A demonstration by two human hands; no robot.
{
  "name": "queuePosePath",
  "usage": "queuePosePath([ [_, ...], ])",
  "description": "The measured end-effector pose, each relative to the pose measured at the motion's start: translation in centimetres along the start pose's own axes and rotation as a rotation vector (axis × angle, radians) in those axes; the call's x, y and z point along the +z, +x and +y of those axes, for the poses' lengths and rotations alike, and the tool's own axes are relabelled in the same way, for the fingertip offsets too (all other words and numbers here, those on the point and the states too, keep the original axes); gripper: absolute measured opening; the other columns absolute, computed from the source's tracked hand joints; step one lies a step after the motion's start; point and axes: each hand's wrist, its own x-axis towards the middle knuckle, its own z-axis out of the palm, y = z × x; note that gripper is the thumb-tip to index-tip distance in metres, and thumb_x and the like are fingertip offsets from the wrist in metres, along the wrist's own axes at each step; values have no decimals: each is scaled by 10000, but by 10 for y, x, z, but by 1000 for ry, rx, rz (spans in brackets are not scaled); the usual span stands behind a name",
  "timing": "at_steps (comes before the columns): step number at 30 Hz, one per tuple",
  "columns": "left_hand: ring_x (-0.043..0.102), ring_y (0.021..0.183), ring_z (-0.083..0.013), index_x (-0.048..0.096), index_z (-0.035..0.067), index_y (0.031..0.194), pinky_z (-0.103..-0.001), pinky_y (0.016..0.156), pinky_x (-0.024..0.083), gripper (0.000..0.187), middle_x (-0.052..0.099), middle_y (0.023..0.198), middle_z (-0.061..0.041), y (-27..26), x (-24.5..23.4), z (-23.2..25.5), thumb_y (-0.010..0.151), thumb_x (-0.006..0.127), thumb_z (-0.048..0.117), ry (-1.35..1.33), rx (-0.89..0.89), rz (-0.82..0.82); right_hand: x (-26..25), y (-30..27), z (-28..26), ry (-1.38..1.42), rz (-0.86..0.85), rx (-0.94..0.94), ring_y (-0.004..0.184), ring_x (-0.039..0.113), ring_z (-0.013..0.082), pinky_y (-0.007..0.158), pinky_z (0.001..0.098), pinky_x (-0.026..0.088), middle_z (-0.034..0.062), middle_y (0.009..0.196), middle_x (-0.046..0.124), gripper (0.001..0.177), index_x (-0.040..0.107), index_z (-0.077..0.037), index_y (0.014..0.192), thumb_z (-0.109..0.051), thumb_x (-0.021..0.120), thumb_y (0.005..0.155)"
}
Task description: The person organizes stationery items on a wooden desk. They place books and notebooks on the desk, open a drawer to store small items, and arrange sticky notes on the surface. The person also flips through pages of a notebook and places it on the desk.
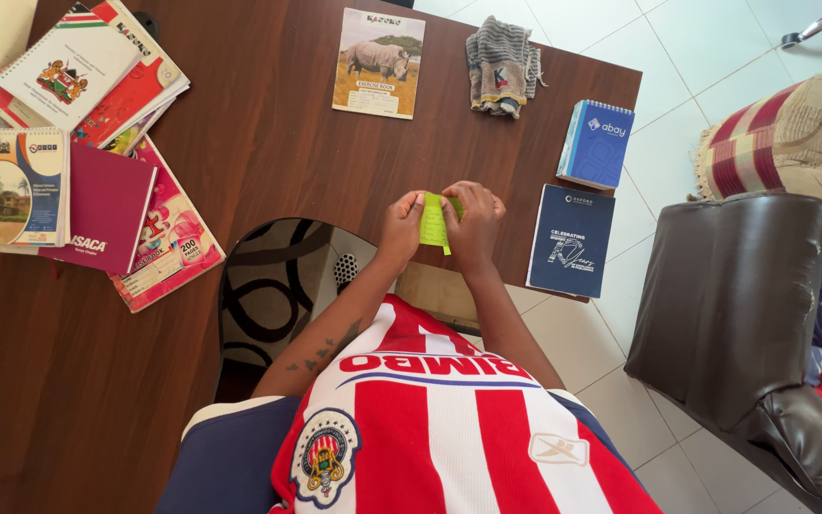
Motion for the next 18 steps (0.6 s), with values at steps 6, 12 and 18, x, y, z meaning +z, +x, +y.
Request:
queuePosePath([
  [6, 607, 784, -31, 675, 2, 1082, -241, 690, 519, 289, 669, 880, 12, -2, 3, 8, 1105, 467, 202, 41, 38, -16, 0, 0, 0, -9, -5, 9, 1093, 610, 221, 1042, 425, 337, 20, 1071, 669, 105, 675, -121, 1002, -162, 736, 927],
  [12, 571, 733, -32, 680, -4, 1035, -255, 644, 498, 172, 657, 806, 12, -2, 8, 13, 1055, 572, 129, 183, 86, 28, 1, 1, -1, 8, 7, 11, 1079, 613, 236, 1021, 432, 358, 35, 1049, 666, 105, 661, -111, 968, -170, 735, 924],
  [18, 556, 739, -28, 661, 10, 1016, -246, 651, 493, 175, 637, 814, 21, 1, 11, 16, 1067, 543, 129, 114, 71, 99, 25, -8, 21, 500, 38, 405, 748, 560, 116, 674, 316, 486, 79, 863, 636, 155, 614, -61, 1036, -214, 590, 1044],
])
